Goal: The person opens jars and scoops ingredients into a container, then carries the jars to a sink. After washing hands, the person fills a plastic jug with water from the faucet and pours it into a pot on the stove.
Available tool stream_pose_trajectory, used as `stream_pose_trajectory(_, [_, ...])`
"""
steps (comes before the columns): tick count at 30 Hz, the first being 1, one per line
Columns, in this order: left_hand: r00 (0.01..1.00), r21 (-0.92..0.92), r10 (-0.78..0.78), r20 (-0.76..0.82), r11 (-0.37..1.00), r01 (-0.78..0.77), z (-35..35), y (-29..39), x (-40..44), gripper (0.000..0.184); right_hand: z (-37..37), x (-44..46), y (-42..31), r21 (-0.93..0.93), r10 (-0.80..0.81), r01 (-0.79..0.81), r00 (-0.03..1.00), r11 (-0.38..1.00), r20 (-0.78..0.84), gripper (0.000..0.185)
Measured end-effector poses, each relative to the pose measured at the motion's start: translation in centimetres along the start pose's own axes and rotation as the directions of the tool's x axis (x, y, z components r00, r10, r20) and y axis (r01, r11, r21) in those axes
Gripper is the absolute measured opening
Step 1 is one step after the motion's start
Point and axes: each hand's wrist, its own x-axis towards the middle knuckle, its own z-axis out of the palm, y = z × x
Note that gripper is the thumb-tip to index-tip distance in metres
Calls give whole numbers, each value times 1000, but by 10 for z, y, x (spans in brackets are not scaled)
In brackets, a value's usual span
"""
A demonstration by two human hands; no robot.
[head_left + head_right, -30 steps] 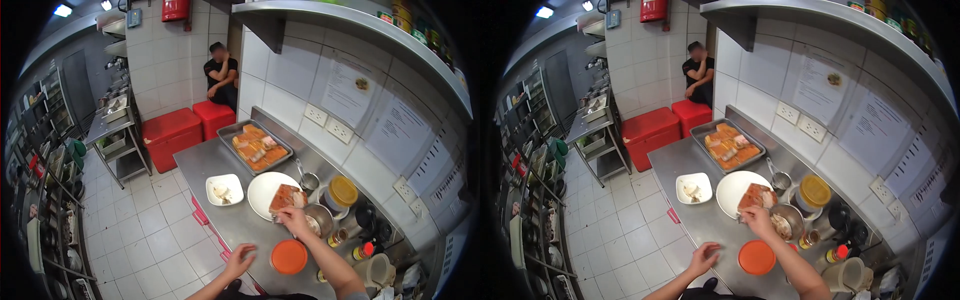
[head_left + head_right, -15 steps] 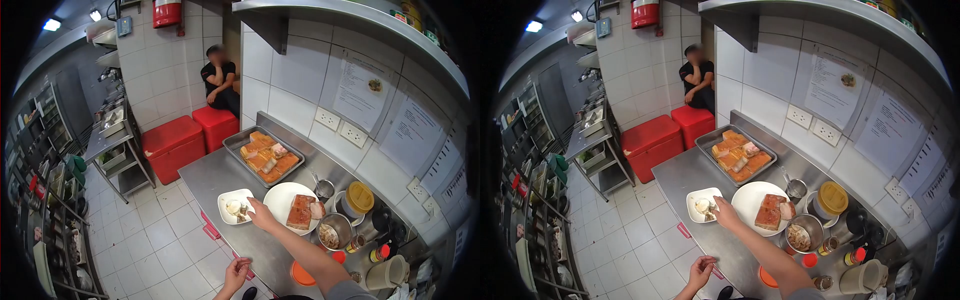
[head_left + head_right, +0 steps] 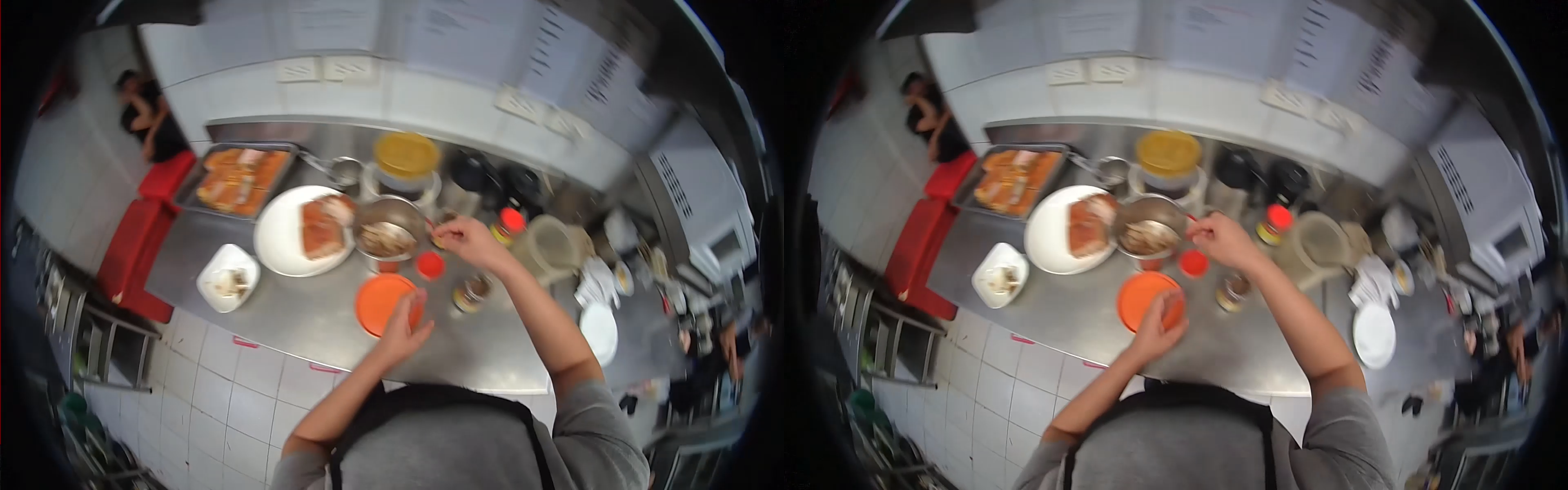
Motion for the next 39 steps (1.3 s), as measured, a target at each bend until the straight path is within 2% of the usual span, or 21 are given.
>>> stream_pose_trajectory(2, [992,-25,-56,109,998,59,30,-4,19,82,-18,-25,24,-127,60,-59,998,990,4,21])
stream_pose_trajectory(5, [993,177,-32,116,984,11,60,-13,39,99,-14,-66,38,-464,184,-166,983,870,-7,19])
stream_pose_trajectory(8, [992,182,-57,109,983,36,83,-18,54,110,-4,-86,37,-555,210,-212,975,805,-67,18])
stream_pose_trajectory(11, [986,53,-91,138,995,85,93,-24,67,113,4,-89,43,-602,37,-104,992,791,-123,15])
stream_pose_trajectory(14, [985,5,-90,149,996,90,94,-32,71,113,7,-84,52,-644,-4,-46,997,764,-76,15])
stream_pose_trajectory(17, [992,55,-68,105,997,62,98,-38,70,110,10,-82,60,-624,-89,31,994,781,-62,7])
stream_pose_trajectory(20, [994,79,-64,87,995,58,99,-37,69,109,9,-86,55,-589,-105,62,994,805,-39,3])
stream_pose_trajectory(29, [996,76,-58,74,996,53,102,-49,69,105,12,-109,50,-469,-157,77,978,880,-135,5])
stream_pose_trajectory(32, [997,77,-33,77,997,27,101,-48,68,103,10,-118,51,-458,-158,81,979,885,-132,5])
stream_pose_trajectory(35, [996,0,-32,79,999,32,103,-50,68,100,5,-128,50,-451,-148,67,978,890,-146,4])
stream_pose_trajectory(38, [993,-25,-72,90,997,75,102,-43,68,98,-1,-137,50,-462,-141,65,981,884,-132,4])
stream_pose_trajectory(39, [997,29,-51,63,998,50,102,-46,69,97,-5,-141,51,-463,-129,53,983,885,-133,3])
